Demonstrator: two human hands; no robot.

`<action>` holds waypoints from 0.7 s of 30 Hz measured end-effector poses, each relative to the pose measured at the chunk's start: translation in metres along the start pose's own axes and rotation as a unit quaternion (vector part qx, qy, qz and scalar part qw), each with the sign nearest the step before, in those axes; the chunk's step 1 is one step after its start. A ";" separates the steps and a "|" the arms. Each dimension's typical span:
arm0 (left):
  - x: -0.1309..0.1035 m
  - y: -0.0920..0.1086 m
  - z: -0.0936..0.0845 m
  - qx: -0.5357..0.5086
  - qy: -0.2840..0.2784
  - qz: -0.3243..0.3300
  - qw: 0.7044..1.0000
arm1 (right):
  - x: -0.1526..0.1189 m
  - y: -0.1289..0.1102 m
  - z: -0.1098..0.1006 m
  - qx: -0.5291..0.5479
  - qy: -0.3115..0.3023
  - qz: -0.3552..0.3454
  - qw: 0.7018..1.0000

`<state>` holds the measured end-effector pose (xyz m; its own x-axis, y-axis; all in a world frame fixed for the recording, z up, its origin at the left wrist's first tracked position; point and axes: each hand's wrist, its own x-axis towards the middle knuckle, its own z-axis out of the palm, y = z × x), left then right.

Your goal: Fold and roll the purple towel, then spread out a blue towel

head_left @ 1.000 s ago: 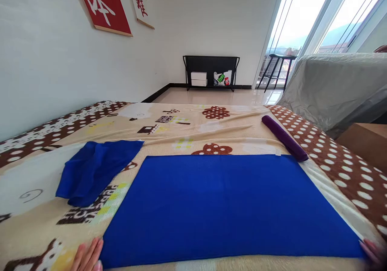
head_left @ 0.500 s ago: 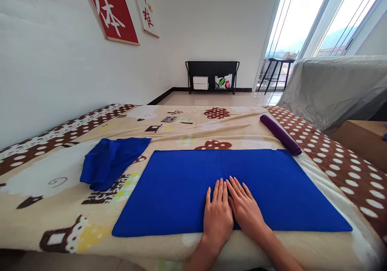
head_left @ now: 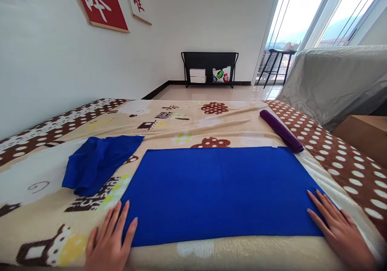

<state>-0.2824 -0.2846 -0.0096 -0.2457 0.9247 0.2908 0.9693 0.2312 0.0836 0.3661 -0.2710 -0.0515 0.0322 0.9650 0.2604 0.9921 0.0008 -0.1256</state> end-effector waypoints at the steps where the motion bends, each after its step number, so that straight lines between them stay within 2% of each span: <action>1: -0.004 -0.014 0.000 0.001 0.016 0.006 1.000 | -0.006 0.015 0.001 0.001 -0.011 0.003 1.000; 3: -0.009 -0.019 -0.003 0.009 0.051 0.028 0.998 | -0.006 0.021 0.002 0.004 -0.013 -0.006 1.000; 5: -0.002 0.007 -0.010 0.010 0.078 0.068 0.995 | 0.011 -0.004 -0.001 0.005 0.012 -0.014 1.000; 7: 0.019 0.060 -0.019 -0.015 0.060 0.152 0.986 | 0.044 -0.057 -0.005 0.017 0.023 -0.049 0.998; 9: 0.051 0.129 -0.026 -0.049 -0.023 0.261 0.964 | 0.087 -0.125 -0.007 0.062 -0.027 -0.139 0.988; 10: 0.068 0.165 -0.026 -0.061 -0.057 0.288 0.954 | 0.109 -0.161 -0.007 0.081 -0.057 -0.189 0.977; 12: 0.102 0.231 -0.020 -0.076 -0.108 0.296 0.946 | 0.152 -0.223 -0.002 0.098 -0.074 -0.236 0.964; 14: 0.129 0.274 -0.007 -0.080 -0.118 0.293 0.945 | 0.186 -0.261 0.008 0.104 -0.078 -0.256 0.958; 15: 0.139 0.283 0.000 -0.082 -0.122 0.293 0.945 | 0.199 -0.267 0.013 0.105 -0.081 -0.266 0.955; 16: 0.147 0.282 0.007 -0.084 -0.123 0.296 0.943 | 0.210 -0.265 0.017 0.106 -0.085 -0.275 0.952; 17: 0.154 0.273 0.014 -0.086 -0.126 0.299 0.942 | 0.217 -0.253 0.020 0.107 -0.090 -0.281 0.949; 19: 0.167 0.230 0.023 -0.088 -0.128 0.296 0.943 | 0.226 -0.207 0.021 0.103 -0.094 -0.273 0.952; 21: 0.183 0.166 0.030 -0.081 -0.126 0.263 0.953 | 0.229 -0.144 0.020 0.092 -0.086 -0.219 0.968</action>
<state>-0.1657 -0.0678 0.0287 0.3031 0.9481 0.0966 0.9387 -0.3144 0.1410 0.2281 -0.0447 0.0068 -0.4218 0.8913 0.1666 0.8676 0.4501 -0.2113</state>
